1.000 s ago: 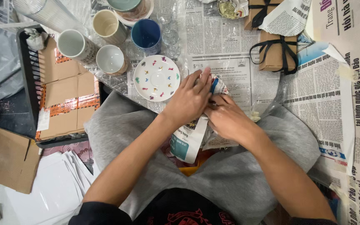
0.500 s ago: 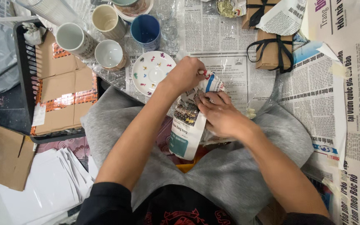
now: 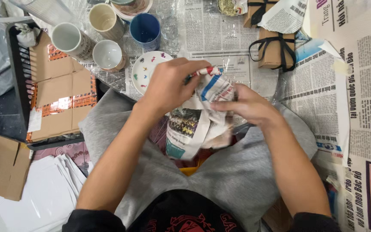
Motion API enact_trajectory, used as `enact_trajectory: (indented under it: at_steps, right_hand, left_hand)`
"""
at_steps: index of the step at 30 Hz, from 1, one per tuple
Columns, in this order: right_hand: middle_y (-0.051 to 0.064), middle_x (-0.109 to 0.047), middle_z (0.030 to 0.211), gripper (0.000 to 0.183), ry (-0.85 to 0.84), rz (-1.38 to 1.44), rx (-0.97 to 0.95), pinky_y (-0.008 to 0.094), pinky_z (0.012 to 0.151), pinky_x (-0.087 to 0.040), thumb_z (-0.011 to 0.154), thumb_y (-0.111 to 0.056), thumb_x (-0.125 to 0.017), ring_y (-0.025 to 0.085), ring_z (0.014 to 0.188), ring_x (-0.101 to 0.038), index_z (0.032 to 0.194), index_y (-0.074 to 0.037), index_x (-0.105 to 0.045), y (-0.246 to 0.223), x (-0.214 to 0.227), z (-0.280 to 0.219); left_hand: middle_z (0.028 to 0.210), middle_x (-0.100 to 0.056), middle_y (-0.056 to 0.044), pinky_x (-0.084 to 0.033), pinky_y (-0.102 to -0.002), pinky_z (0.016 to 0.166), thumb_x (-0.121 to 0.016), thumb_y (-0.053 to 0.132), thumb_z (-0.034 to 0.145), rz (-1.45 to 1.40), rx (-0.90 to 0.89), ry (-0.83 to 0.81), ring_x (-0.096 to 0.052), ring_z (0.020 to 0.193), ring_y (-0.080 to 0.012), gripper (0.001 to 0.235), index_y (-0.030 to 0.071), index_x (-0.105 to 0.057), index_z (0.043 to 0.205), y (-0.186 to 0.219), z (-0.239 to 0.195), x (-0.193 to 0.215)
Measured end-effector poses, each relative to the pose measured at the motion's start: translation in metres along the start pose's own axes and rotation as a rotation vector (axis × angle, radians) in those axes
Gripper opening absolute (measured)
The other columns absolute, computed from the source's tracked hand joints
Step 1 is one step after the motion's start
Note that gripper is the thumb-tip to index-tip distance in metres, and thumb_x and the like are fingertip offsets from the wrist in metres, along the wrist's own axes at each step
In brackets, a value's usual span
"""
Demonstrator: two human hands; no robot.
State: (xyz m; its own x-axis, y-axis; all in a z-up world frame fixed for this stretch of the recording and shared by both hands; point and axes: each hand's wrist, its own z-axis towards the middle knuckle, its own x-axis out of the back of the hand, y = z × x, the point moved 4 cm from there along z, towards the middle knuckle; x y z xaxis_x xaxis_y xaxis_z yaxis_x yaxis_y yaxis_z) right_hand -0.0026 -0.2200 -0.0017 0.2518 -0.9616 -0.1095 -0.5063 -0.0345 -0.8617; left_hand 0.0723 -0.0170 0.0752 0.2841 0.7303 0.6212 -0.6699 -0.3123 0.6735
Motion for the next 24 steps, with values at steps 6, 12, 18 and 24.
enact_trajectory:
  at_steps: [6,12,18,24]
  right_hand:
    - [0.008,-0.080,0.098,0.030,0.068,-0.295,0.083,0.031,0.081,-0.056,0.083,-0.016,-0.079,0.015,0.088,-0.070,0.109,-0.002,-0.076,0.000,-0.011,0.008]
    - [0.010,-0.081,0.090,0.030,0.149,-0.437,0.126,0.033,0.071,-0.056,0.086,-0.021,-0.080,0.014,0.075,-0.069,0.108,0.000,-0.077,0.013,-0.014,0.006]
    - [0.025,-0.074,0.090,0.034,0.245,-0.529,-0.003,0.042,0.060,-0.057,0.104,-0.026,-0.059,0.031,0.069,-0.067,0.119,0.002,-0.071,0.004,-0.003,-0.015]
    - [0.020,-0.074,0.110,0.035,0.376,-0.213,0.956,0.037,0.078,-0.067,0.107,-0.030,-0.056,0.030,0.094,-0.077,0.120,0.001,-0.061,-0.038,0.003,-0.084]
  left_hand:
    - [0.108,-0.071,-0.010,-0.052,-0.029,0.086,-0.075,-0.001,0.093,-0.702,0.334,0.051,-0.063,0.100,-0.0144,0.030,0.007,-0.068,0.121,-0.025,-0.024,-0.025]
    - [0.135,-0.067,-0.011,-0.047,-0.028,0.106,-0.059,0.000,0.100,-0.695,0.342,-0.234,-0.061,0.124,-0.0139,0.045,0.008,-0.057,0.144,-0.036,-0.043,-0.041]
    - [0.126,-0.070,-0.010,-0.051,-0.033,0.099,-0.060,0.005,0.099,-1.005,0.795,-0.244,-0.064,0.114,-0.0149,0.044,0.008,-0.059,0.142,-0.066,-0.043,-0.033]
    - [0.109,-0.073,-0.019,-0.064,-0.038,0.079,-0.065,0.013,0.102,-1.819,1.068,-0.282,-0.075,0.089,-0.0237,0.030,-0.010,-0.067,0.121,-0.068,-0.066,-0.048]
